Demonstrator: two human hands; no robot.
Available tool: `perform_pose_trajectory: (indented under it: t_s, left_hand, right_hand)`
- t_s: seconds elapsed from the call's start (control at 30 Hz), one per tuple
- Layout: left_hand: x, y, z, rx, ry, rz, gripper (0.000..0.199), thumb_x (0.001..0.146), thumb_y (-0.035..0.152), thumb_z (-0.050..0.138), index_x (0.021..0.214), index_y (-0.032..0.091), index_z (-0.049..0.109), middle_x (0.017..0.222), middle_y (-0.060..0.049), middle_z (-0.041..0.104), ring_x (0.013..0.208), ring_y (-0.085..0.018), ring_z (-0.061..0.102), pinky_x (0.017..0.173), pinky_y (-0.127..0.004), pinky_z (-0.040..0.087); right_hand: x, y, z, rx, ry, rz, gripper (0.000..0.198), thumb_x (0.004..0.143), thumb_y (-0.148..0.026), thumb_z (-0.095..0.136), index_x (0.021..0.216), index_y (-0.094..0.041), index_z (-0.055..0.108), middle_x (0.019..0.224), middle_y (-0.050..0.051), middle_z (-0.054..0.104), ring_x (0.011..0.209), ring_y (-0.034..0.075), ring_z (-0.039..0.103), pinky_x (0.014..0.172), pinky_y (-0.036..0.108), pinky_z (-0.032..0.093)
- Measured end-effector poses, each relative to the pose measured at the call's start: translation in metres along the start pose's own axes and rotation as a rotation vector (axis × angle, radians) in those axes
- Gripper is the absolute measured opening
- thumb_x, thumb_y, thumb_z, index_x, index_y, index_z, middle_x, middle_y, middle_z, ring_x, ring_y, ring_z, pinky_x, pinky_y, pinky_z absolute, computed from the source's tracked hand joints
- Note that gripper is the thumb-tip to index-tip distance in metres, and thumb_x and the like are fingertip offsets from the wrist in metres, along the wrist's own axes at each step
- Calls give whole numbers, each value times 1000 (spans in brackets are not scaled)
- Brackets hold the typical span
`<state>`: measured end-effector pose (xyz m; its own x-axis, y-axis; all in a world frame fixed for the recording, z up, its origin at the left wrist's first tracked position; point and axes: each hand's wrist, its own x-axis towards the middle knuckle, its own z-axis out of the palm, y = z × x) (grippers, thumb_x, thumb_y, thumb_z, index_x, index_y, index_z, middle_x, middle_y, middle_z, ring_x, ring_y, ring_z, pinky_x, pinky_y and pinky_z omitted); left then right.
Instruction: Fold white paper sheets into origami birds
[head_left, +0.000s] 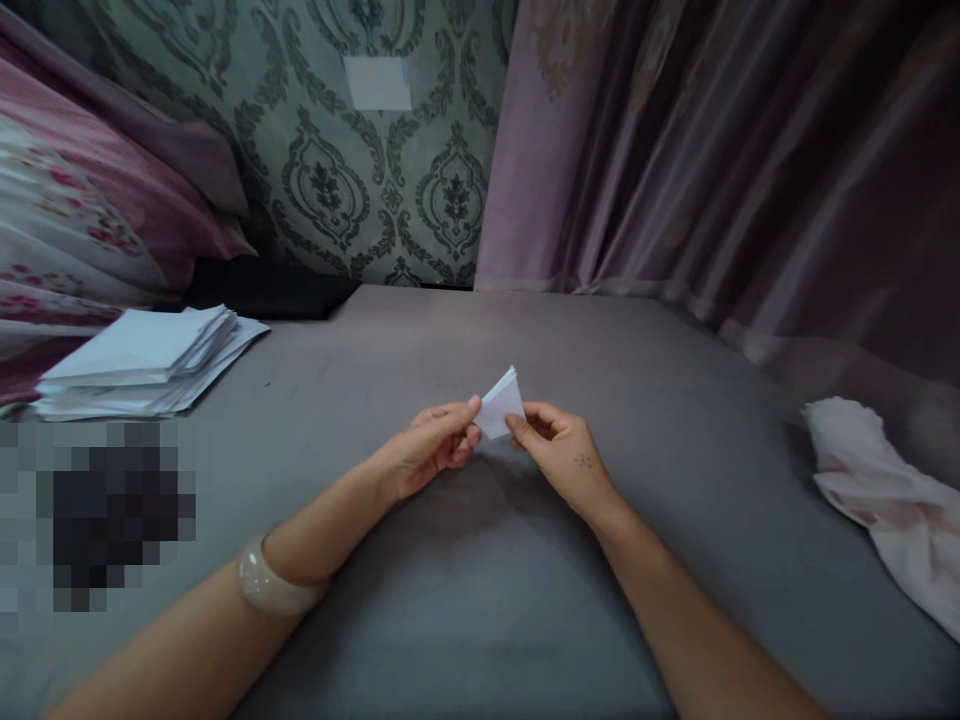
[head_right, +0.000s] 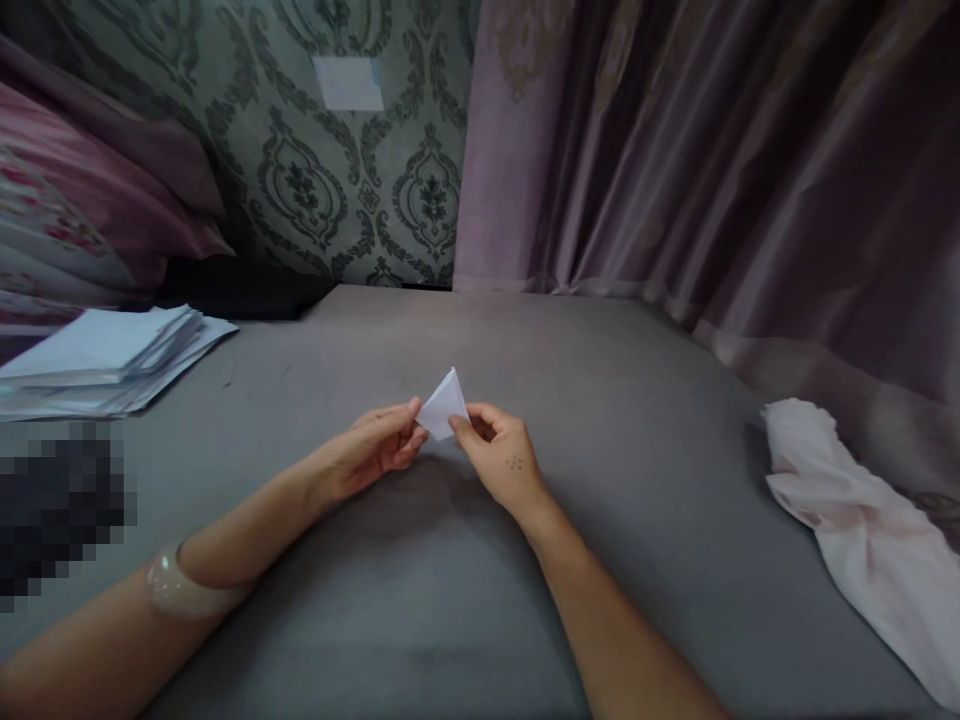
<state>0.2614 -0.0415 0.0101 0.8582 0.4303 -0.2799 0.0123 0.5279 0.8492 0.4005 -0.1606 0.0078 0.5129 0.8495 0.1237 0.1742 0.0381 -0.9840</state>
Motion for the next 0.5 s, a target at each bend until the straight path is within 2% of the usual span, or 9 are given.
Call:
perform_pose_trajectory:
  t_s: [0.1,0.17,0.37,0.5]
  left_hand:
    - [-1,-3,3,212,160,235,31,70,37,80,93,17,71,70,2,60,56,-5,46,54,-19,35]
    - [-2,-3,6,291,217,335,34,67,34,82,96,18,72,78,0,63,66,-9,52,63,-21,40]
    - [-3,-3,8,277,86,387,29,71,30,78,96,17,71,89,-4,69,81,-15,61,80,-28,45]
    - [-3,-4,7,243,38,400,24,73,28,77,91,15,70,88,-4,70,84,-15,63,84,-29,46]
  right_hand:
    - [-2,-4,1,-21,-21,11,24,80,-40,66,90,-19,71,78,3,70,67,15,60,68,30,47]
    - [-4,-6,3,-78,-36,-12,23,81,-40,64,91,-20,72,75,2,68,66,16,59,66,30,46]
    - [-11,-12,6,-346,1,-279,16,87,-29,58,91,-23,72,80,2,66,71,16,58,67,28,44]
    - [-13,-13,6,-417,0,-349,15,89,-25,56,92,-22,70,76,2,63,68,15,56,67,28,44]
